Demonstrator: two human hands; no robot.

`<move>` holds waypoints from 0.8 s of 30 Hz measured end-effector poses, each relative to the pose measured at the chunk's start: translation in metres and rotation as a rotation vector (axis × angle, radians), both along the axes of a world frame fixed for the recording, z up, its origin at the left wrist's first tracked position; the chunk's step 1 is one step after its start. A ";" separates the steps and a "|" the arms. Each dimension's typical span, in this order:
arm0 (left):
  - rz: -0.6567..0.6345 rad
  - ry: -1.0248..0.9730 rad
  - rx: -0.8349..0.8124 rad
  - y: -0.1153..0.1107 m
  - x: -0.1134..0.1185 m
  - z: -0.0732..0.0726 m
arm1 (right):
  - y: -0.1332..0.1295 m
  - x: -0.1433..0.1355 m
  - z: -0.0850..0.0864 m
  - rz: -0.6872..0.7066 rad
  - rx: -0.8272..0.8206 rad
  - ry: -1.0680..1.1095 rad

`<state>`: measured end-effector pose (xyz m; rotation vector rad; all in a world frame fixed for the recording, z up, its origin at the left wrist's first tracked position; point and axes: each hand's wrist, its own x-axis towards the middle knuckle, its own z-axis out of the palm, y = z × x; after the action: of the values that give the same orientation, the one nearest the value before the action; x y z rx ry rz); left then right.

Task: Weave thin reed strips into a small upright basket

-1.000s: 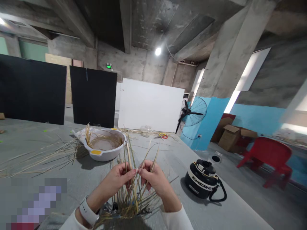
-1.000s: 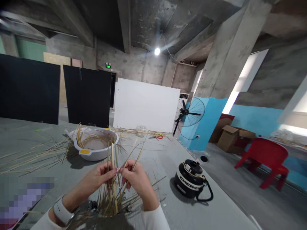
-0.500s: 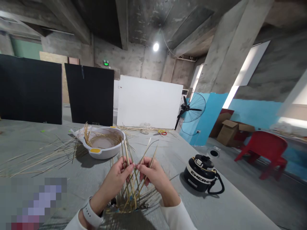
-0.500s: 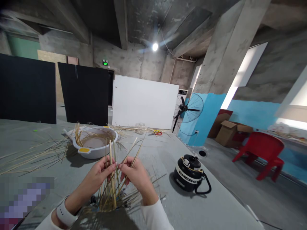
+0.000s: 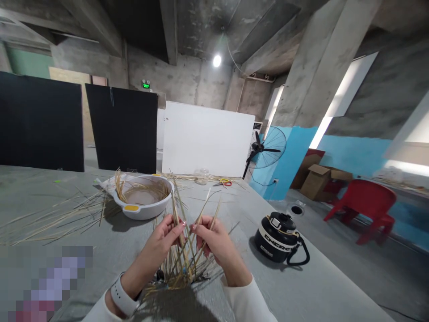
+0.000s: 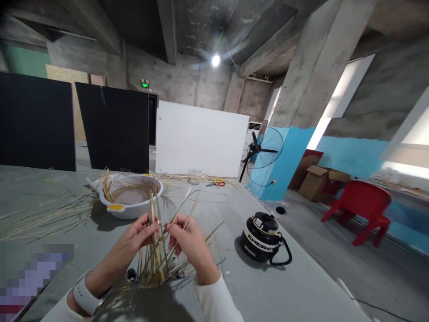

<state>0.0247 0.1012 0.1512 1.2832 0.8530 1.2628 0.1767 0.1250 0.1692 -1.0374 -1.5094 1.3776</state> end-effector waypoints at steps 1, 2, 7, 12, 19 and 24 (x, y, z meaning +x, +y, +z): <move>-0.019 -0.025 -0.035 0.000 0.000 0.001 | 0.000 0.000 0.000 -0.002 0.003 0.000; -0.031 -0.036 -0.053 0.001 0.000 0.001 | 0.000 0.000 0.000 -0.004 0.007 0.000; -0.012 0.057 0.032 0.005 0.000 -0.002 | 0.001 0.001 -0.001 0.010 0.011 -0.007; 0.020 0.060 0.037 0.005 0.000 -0.005 | 0.001 0.000 -0.003 0.025 -0.005 -0.009; -0.002 -0.059 0.012 0.001 -0.001 0.000 | -0.001 -0.001 -0.001 0.039 -0.018 -0.025; -0.120 -0.287 -0.130 0.000 -0.001 0.001 | -0.003 -0.003 0.000 0.045 -0.018 -0.050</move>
<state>0.0239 0.1009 0.1525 1.0050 0.6324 1.2390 0.1739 0.1218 0.1691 -1.0617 -1.5676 1.4083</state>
